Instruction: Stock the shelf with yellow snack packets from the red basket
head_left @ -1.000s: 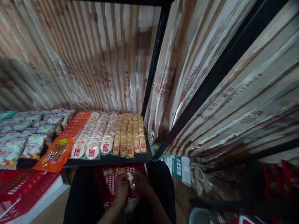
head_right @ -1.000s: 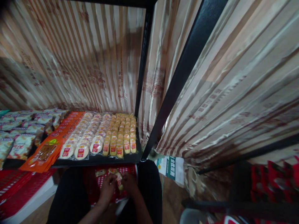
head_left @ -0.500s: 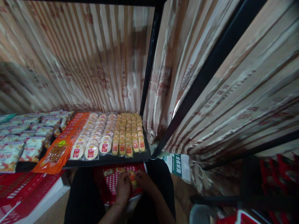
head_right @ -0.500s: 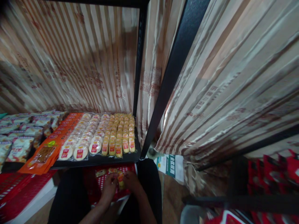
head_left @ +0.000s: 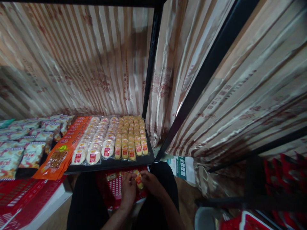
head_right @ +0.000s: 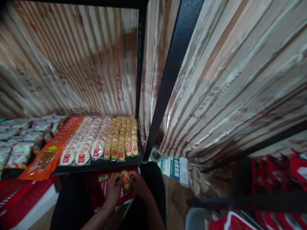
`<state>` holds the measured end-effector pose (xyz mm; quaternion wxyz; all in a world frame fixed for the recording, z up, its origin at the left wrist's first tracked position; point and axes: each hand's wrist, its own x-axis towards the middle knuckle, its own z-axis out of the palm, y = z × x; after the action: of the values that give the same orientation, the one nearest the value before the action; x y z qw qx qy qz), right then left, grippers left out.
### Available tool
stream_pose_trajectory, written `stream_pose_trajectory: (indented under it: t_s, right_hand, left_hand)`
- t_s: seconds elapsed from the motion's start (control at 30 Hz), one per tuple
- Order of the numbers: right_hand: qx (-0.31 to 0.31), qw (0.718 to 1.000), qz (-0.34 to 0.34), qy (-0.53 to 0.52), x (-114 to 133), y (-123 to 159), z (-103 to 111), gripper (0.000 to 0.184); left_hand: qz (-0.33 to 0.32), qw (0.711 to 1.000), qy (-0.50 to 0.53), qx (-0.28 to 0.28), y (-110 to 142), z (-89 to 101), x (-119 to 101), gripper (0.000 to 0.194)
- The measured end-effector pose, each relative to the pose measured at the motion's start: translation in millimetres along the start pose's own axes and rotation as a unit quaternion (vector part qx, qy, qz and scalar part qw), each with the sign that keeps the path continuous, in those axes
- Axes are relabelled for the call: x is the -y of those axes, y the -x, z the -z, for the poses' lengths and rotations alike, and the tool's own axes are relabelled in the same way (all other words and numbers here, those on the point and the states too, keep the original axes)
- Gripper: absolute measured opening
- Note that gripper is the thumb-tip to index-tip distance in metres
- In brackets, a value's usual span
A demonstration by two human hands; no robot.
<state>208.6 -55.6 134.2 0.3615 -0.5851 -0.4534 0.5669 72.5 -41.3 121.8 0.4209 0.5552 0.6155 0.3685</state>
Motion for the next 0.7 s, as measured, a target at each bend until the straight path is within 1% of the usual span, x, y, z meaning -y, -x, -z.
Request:
stream_pose_trajectory:
  t_s: [0.13,0.33,0.4,0.53,0.7]
  right_hand:
    - [-0.029,0.999,0.025,-0.035,-4,3,4,0.031]
    - [-0.119,0.991,0.039,-0.053,-16,-3,6,0.048]
    - [-0.125,0.989,0.045,-0.061,-16,-4,3,0.047]
    - [-0.129,0.986,0.074,-0.076,-10,-4,-1,0.037]
    - [-0.156,0.982,0.087,-0.068,-6,-5,-3,0.038]
  left_hand:
    - [-0.025,0.999,0.019,-0.011,4,-1.4,-7,0.018]
    - [-0.084,0.995,0.048,-0.021,4,-4.4,-15,0.021]
    - [-0.091,0.995,0.043,-0.021,3,-5.0,-16,0.021]
    - [-0.087,0.995,0.03,-0.028,2,-6.5,-18,0.02]
    - [-0.09,0.995,0.029,-0.016,-1,-6.6,-19,0.019]
